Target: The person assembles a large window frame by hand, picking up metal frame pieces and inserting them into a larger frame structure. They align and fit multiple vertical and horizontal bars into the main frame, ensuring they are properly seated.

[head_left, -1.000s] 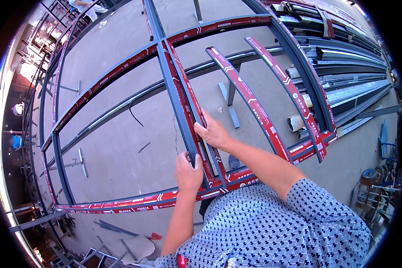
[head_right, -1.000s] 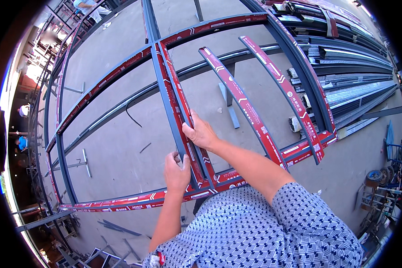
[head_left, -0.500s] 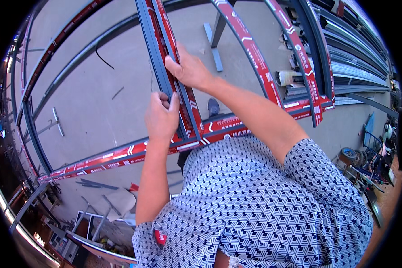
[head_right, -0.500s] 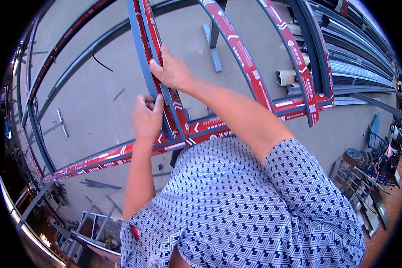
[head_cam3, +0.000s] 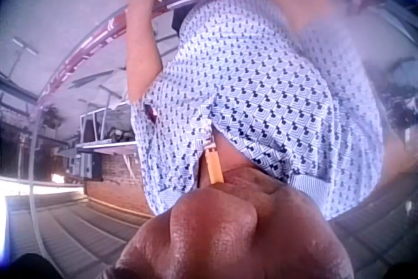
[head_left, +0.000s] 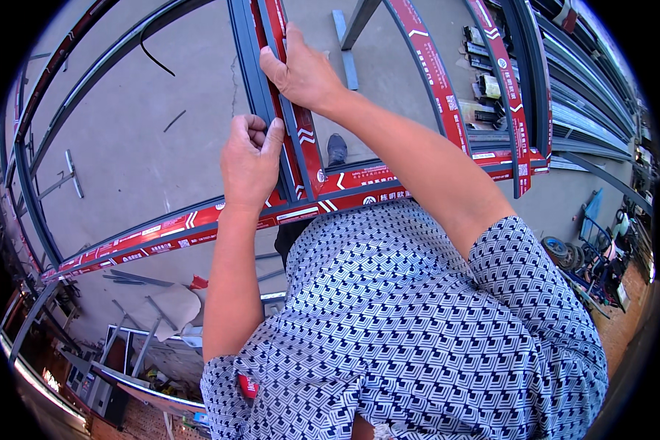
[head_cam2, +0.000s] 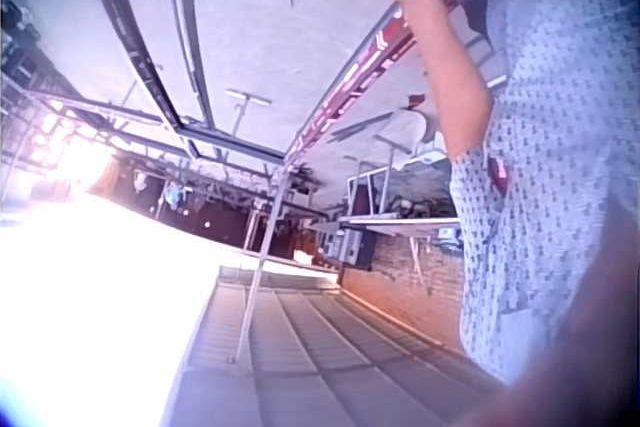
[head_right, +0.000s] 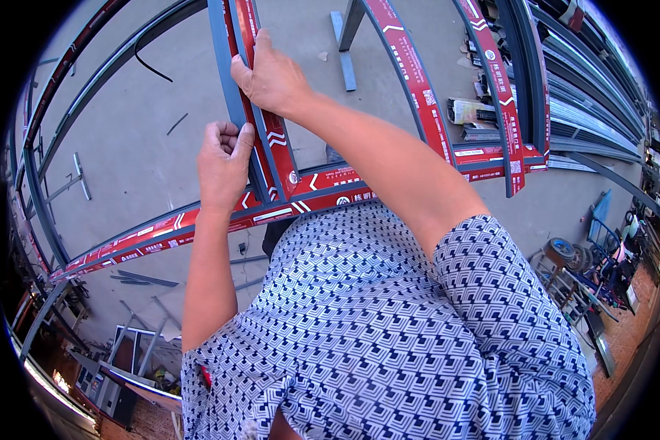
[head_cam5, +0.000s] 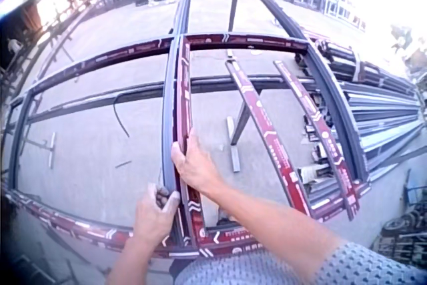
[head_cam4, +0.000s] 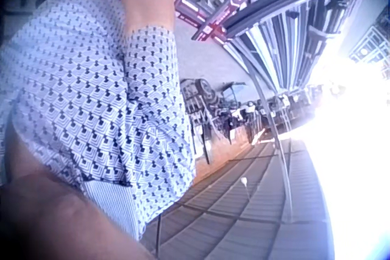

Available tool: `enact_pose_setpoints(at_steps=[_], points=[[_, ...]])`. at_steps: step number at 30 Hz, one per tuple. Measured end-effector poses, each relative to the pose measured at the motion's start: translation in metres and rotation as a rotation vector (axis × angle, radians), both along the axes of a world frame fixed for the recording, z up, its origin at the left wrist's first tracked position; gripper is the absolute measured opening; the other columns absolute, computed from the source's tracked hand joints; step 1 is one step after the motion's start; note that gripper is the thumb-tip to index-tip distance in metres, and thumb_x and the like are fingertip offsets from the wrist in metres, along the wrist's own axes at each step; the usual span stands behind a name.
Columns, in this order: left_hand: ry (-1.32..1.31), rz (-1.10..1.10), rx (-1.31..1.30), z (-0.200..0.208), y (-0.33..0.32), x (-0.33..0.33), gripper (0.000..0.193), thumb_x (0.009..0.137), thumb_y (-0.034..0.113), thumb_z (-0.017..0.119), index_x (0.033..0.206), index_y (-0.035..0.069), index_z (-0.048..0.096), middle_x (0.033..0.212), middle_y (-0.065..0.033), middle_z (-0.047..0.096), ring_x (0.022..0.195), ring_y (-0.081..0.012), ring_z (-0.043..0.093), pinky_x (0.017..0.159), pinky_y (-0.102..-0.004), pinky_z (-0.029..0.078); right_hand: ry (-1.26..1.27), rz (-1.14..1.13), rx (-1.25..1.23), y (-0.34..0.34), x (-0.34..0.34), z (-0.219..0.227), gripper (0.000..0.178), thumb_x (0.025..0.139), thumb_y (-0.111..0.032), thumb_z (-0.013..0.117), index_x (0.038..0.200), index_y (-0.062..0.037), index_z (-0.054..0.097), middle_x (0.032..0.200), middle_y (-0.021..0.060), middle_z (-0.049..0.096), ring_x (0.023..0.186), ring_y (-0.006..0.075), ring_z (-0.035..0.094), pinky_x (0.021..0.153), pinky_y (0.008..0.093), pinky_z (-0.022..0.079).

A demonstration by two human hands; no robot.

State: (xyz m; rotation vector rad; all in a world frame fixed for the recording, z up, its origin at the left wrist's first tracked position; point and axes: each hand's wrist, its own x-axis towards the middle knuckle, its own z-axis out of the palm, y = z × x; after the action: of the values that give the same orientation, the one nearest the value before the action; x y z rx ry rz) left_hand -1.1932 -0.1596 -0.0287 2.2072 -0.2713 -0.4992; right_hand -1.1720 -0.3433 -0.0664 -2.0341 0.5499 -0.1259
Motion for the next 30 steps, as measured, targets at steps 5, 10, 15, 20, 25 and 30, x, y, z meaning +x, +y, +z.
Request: enact_pose_setpoints(at_steps=[5,10,15,20,25,30], points=[[-0.011,-0.004,-0.018,-0.004,0.004,-0.002,0.034,0.103,0.03,0.077,0.106,0.0,0.063,0.074,-0.0061,0.062,0.066,-0.018,0.058,0.066,-0.0368,0.052,-0.029,-0.006,0.014,0.003,0.002,-0.001,0.082,0.109,-0.05,0.056,0.152,0.0157,0.034,0.112,0.0392,0.073,0.099,0.0535,0.076,0.091,0.0539,0.061],[-0.001,-0.002,-0.038,-0.007,0.004,-0.002,0.033,0.103,0.03,0.077,0.105,0.0,0.062,0.073,-0.0058,0.061,0.066,-0.0172,0.057,0.065,-0.0359,0.051,-0.039,-0.022,-0.009,0.007,0.003,0.0,0.08,0.109,-0.049,0.055,0.148,0.018,0.035,0.108,0.0386,0.074,0.095,0.0541,0.076,0.089,0.055,0.061],[-0.01,0.005,-0.032,-0.005,0.004,-0.003,0.03,0.103,0.027,0.077,0.105,0.001,0.062,0.073,-0.0044,0.061,0.064,-0.0153,0.056,0.063,-0.0348,0.05,-0.068,-0.041,0.024,0.01,0.004,0.0,0.077,0.109,-0.048,0.054,0.147,0.0171,0.036,0.11,0.0383,0.073,0.098,0.0537,0.075,0.091,0.0555,0.061],[-0.013,-0.009,-0.051,-0.004,0.002,-0.003,0.027,0.103,0.025,0.077,0.103,0.003,0.063,0.072,-0.0036,0.06,0.064,-0.0146,0.055,0.063,-0.0346,0.05,-0.057,-0.066,0.029,0.01,0.005,-0.004,0.076,0.109,-0.045,0.055,0.149,0.0168,0.037,0.114,0.0388,0.072,0.103,0.0536,0.074,0.093,0.0556,0.06],[-0.048,-0.04,-0.017,0.0,0.0,-0.002,0.025,0.102,0.024,0.077,0.1,0.003,0.065,0.074,-0.0067,0.064,0.064,-0.0183,0.059,0.064,-0.0363,0.051,-0.129,-0.114,0.044,0.012,0.007,-0.01,0.062,0.111,-0.047,0.055,0.139,0.0078,0.046,0.109,0.0392,0.073,0.101,0.0561,0.073,0.091,0.0551,0.058],[-0.128,-0.027,0.136,0.013,-0.006,-0.009,0.026,0.102,0.026,0.077,0.099,0.002,0.068,0.079,-0.0127,0.072,0.07,-0.0293,0.069,0.069,-0.0423,0.055,-0.095,-0.095,0.04,0.013,0.005,-0.002,0.071,0.112,-0.045,0.053,0.154,0.0102,0.038,0.113,0.0405,0.071,0.104,0.0574,0.072,0.095,0.0545,0.057]])
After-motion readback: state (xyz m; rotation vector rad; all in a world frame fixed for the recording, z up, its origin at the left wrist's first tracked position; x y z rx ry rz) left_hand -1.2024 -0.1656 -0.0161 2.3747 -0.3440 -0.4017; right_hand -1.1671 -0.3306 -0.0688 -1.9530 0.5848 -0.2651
